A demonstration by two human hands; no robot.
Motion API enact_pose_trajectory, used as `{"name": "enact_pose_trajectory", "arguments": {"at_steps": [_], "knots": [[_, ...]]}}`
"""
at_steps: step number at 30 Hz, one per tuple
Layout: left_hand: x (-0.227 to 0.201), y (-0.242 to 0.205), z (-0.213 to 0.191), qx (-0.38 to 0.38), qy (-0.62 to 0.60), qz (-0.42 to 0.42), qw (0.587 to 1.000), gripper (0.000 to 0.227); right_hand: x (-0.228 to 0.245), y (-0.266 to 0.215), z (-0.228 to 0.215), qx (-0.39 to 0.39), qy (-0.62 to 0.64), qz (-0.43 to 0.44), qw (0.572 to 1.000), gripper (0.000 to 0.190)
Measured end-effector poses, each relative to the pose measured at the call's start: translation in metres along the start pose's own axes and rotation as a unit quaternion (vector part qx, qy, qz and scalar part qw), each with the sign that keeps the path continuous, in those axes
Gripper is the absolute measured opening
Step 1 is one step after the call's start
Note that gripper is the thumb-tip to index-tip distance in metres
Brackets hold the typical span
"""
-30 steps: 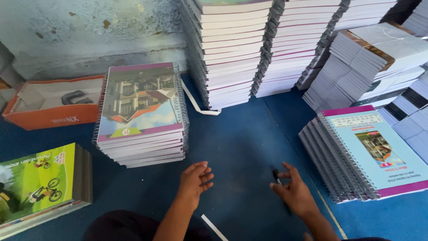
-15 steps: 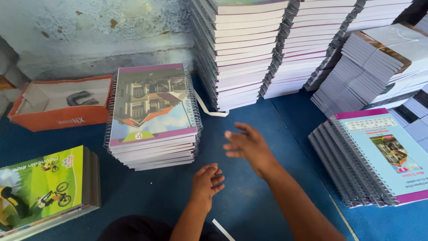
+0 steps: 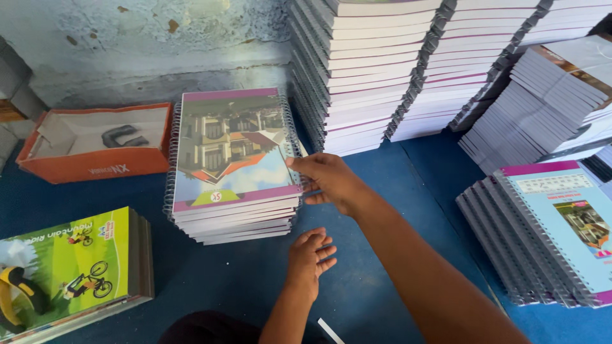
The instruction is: The person sits on the floor and repeatedly picks up spiral-bound notebooks from a stack, writes on the back cover with a black marker, and places them onto a separate stack. The person handles the notebooks one at a time throughout the clip.
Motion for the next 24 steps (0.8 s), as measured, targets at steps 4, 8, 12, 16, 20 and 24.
{"name": "enact_pose_trajectory", "arguments": {"at_steps": [4, 8, 12, 16, 20, 24], "knots": [[-0.003, -0.003, 0.0, 0.002, 0.006, 0.0, 1.0, 0.039, -0.002, 0.008, 0.006, -0.003, -0.013, 0.003, 1.0, 0.043], [-0.007, -0.008, 0.002, -0.006, 0.021, -0.006, 1.0, 0.037, -0.005, 0.014, 0.005, 0.015, 0.0, 0.005, 1.0, 0.035], [-0.011, -0.011, 0.001, -0.012, 0.033, -0.011, 0.999, 0.036, -0.012, 0.012, 0.003, 0.037, 0.054, 0.031, 0.997, 0.023], [-0.013, -0.009, -0.002, -0.017, 0.019, -0.007, 1.0, 0.035, -0.024, 0.006, -0.006, 0.036, 0.08, 0.056, 0.995, 0.019], [-0.011, -0.006, -0.004, -0.001, -0.005, 0.002, 1.0, 0.034, -0.041, -0.003, -0.025, 0.042, 0.099, 0.072, 0.992, 0.027], [-0.01, 0.001, -0.008, -0.016, -0.029, 0.001, 0.999, 0.035, -0.057, -0.011, -0.045, 0.06, 0.158, 0.093, 0.981, 0.038]]}}
Point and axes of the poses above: each hand's wrist, its own y-axis towards the middle knuckle, its own z-axis out of the palm, x = y × z, the point moved 7 cm from there along y, towards the middle knuckle, and after that the axes turned 11 degrees about -x, right-handed, at the moved point
